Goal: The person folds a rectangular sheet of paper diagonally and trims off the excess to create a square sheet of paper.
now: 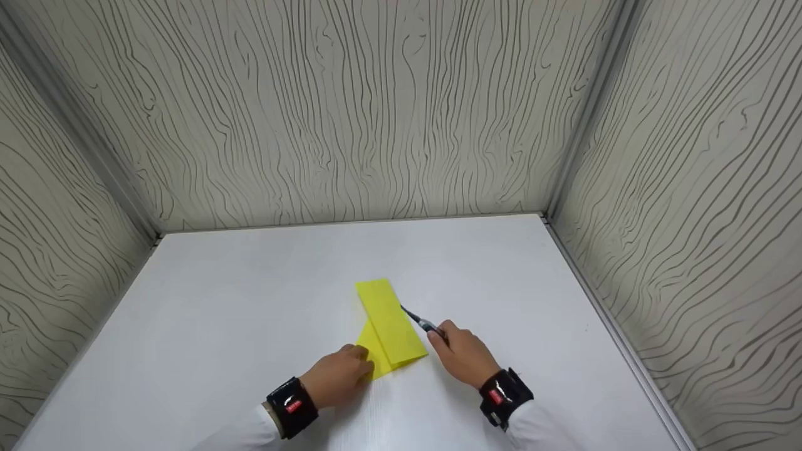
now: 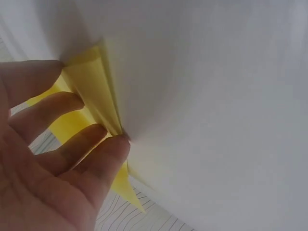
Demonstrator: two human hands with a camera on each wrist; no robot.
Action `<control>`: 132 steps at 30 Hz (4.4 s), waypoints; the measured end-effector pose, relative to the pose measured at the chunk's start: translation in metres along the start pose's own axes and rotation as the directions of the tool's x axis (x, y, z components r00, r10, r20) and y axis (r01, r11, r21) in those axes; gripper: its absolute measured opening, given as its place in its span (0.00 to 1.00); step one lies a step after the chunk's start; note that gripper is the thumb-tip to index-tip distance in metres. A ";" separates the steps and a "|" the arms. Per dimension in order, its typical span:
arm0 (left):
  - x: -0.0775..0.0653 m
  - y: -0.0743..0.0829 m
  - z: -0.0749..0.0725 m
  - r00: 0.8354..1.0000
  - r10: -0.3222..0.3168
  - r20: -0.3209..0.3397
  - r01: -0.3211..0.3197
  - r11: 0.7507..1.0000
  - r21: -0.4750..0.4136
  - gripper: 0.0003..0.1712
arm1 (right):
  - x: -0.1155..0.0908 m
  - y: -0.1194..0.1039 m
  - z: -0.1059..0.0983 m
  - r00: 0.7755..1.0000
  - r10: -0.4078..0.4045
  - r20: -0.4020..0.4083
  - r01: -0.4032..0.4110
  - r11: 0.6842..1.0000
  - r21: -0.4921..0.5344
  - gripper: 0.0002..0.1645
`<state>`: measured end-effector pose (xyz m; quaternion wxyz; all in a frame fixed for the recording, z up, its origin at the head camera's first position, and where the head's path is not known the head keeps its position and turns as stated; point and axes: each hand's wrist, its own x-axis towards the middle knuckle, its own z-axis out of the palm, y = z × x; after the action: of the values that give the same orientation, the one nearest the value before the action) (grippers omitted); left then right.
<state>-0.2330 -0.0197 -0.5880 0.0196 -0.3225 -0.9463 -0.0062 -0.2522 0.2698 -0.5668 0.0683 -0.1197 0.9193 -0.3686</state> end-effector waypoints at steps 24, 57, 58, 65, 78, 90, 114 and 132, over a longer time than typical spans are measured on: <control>-0.004 -0.003 0.007 0.993 -0.076 -0.094 0.081 0.996 0.042 0.05 | -0.029 0.003 0.043 0.989 -0.116 0.089 0.144 0.877 -0.458 0.19; 0.009 -0.004 0.000 0.993 -0.056 0.100 0.067 0.992 -0.108 0.27 | -0.021 0.011 0.044 0.999 -0.027 -0.042 0.002 0.868 -0.496 0.19; 0.009 -0.004 -0.001 0.993 -0.052 0.101 0.063 0.992 -0.111 0.28 | -0.022 0.011 0.043 0.999 -0.025 -0.045 -0.001 0.868 -0.496 0.19; 0.009 -0.004 -0.005 0.993 -0.037 0.116 0.052 0.990 -0.129 0.31 | -0.020 0.016 0.038 0.997 -0.035 -0.066 -0.008 0.828 -0.560 0.18; 0.005 -0.004 -0.008 0.993 -0.038 0.114 0.053 0.990 -0.132 0.27 | -0.010 0.027 0.022 0.996 -0.093 -0.009 0.073 0.833 -0.548 0.16; 0.006 -0.005 -0.005 0.993 -0.037 0.116 0.056 0.985 -0.161 0.28 | -0.002 0.038 0.007 0.985 -0.169 0.045 0.164 0.811 -0.562 0.17; 0.007 -0.008 -0.006 0.989 -0.034 0.145 0.059 0.984 -0.166 0.28 | 0.008 0.038 0.005 0.988 -0.134 0.079 0.155 0.823 -0.546 0.16; 0.017 -0.040 -0.007 0.993 0.025 0.114 0.016 0.936 -0.350 0.11 | -0.025 0.014 0.021 0.978 -0.095 0.183 0.174 0.859 -0.482 0.18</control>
<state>-0.2708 -0.0413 -0.5803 -0.0934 -0.3227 -0.9289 -0.1559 -0.2259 0.2726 -0.5903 0.0795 -0.2252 0.9643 -0.1144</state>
